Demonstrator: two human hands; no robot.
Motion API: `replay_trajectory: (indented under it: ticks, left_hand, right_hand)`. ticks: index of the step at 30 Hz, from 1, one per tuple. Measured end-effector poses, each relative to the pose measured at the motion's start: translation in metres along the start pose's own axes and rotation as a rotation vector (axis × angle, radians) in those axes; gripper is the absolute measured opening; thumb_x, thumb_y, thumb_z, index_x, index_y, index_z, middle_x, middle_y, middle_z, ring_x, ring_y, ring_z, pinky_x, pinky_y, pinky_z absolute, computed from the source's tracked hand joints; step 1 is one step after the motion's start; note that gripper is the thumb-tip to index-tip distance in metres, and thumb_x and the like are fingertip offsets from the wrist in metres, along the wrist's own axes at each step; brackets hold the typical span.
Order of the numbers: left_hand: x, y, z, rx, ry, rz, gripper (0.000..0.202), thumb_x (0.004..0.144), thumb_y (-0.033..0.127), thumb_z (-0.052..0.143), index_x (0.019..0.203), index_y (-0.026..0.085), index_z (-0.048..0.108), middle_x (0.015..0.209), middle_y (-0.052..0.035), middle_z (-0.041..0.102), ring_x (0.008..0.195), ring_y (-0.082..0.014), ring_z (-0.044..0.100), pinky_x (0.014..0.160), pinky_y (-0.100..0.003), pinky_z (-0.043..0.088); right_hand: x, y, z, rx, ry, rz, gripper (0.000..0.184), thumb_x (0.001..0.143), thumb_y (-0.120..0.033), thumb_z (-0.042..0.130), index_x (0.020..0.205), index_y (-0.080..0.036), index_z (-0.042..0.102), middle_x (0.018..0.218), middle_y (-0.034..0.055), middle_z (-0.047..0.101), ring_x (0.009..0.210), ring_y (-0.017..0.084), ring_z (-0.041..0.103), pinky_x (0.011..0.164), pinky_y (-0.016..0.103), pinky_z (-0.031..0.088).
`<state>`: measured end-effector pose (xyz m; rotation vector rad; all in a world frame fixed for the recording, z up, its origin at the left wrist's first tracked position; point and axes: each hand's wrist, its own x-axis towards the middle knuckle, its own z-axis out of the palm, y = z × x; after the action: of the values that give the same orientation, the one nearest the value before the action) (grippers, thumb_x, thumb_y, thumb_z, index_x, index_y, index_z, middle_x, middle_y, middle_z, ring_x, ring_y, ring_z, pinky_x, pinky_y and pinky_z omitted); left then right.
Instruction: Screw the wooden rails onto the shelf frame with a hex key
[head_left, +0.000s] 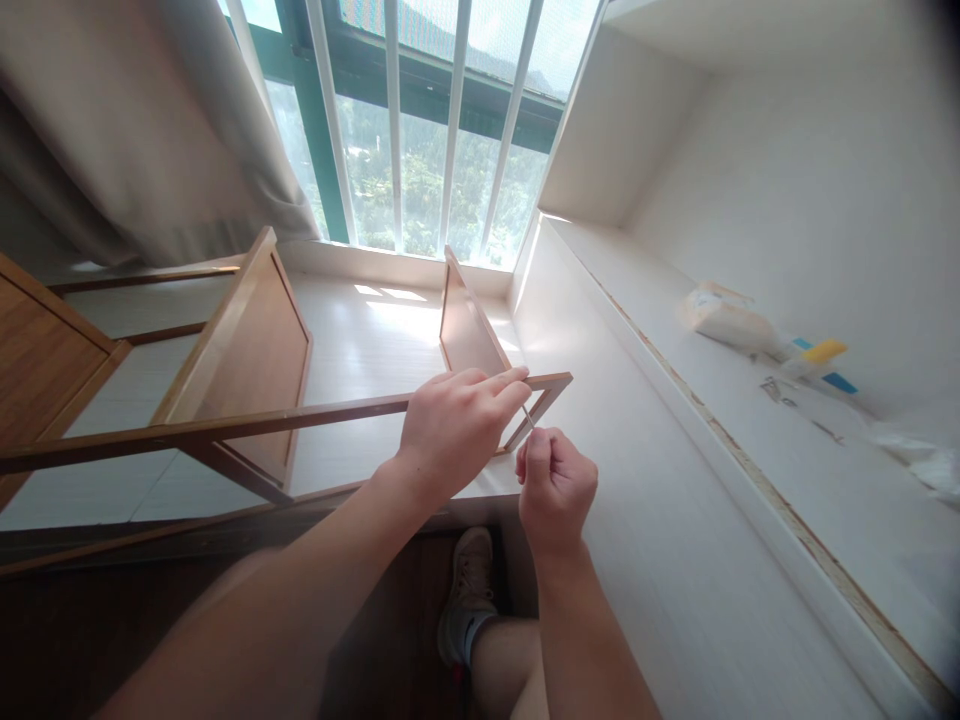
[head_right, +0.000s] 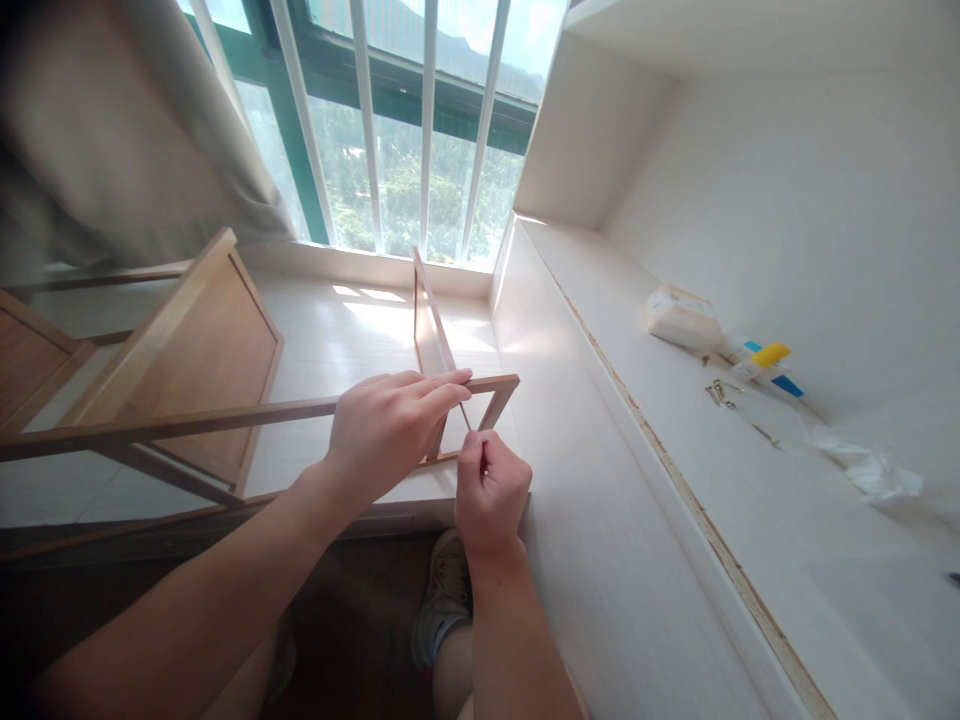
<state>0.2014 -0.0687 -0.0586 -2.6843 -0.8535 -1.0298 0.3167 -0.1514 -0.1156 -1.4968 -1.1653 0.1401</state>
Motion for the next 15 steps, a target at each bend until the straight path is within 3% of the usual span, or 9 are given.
replay_trajectory:
  ticks: [8,15]
  left_hand:
    - [0.000,0.000,0.000,0.003,-0.023,-0.003,0.021,0.086,0.014,0.055,0.098,0.026,0.069,0.125,0.0088,0.067,0.083,-0.0158,0.065,0.063,-0.031,0.041]
    - [0.000,0.001,0.000,0.027,-0.018,-0.005,0.024,0.084,0.011,0.056,0.097,0.027,0.068,0.125,0.0104,0.066,0.081,-0.0162,0.064,0.064,-0.032,0.042]
  right_hand:
    - [0.002,-0.012,0.015,0.678,-0.020,0.354,0.044,0.097,-0.038,0.041,0.056,-0.022,0.038,0.043,-0.0039,0.045,0.038,0.011,0.040,0.041,0.026,0.029]
    - [0.003,-0.025,0.015,1.128,-0.255,0.564,0.043,0.096,-0.039,0.035,0.056,-0.023,0.032,0.037,-0.0047,0.040,0.033,0.011,0.036,0.036,0.024,0.024]
